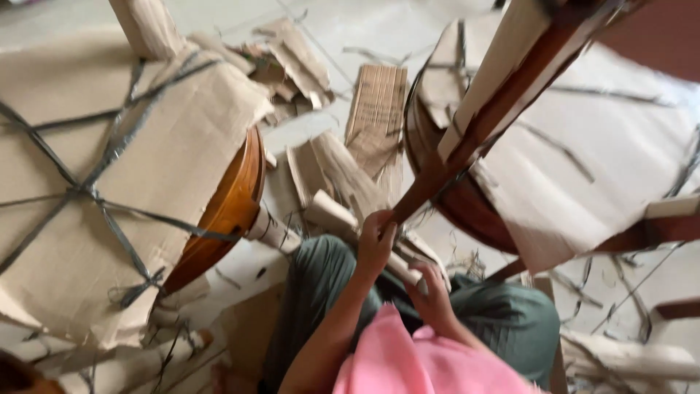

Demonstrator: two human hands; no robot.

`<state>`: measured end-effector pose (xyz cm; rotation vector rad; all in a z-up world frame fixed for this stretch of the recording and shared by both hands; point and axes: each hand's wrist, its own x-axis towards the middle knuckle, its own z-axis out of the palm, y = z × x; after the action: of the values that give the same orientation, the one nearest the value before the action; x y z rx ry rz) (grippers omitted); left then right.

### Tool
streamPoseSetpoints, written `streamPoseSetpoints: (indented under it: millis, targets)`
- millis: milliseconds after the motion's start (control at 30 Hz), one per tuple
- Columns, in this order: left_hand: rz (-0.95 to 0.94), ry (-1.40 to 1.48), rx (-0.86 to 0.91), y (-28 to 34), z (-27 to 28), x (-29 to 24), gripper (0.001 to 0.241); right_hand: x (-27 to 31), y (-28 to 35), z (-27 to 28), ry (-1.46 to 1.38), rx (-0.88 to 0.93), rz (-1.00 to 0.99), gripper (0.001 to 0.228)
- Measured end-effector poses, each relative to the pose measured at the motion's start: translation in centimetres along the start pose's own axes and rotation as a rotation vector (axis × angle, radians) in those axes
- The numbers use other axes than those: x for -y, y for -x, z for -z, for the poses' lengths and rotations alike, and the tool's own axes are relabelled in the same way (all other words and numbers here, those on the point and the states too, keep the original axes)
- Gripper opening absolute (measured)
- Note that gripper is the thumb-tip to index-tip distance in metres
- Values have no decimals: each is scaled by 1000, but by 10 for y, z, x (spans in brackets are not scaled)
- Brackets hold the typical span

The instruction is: Wrapping wooden chair legs with cardboard and securing them with plastic ties for protection.

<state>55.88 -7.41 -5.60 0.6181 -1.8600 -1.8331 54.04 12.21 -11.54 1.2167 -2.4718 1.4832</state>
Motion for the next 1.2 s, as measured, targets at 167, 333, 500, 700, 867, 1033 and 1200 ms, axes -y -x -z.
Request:
streamPoseSetpoints:
  millis: [167,333,500,700,867,1033,1200]
  targets:
    - [35,-286,133,24,10,98,27,-38,-1,-46,211,256,-291,50]
    - [35,-477,111,30,9,189,26,-46,1,-74,448,523,-547,88]
    - [152,-428,198,20,14,187,26,-82,43,-88,410,615,-588,61]
    - [112,-390,159,19,-1,223,36,-142,57,-103,-122,286,-804,51]
    - [24,-337,-115,16,2,214,68,-139,56,-88,-66,175,-573,22]
    - [533,210,-149,19,18,110,104,-105,55,-65,-135,130,-461,17]
    - [578,686,-316,26,24,39,136,-89,69,-38,-314,155,-526,17]
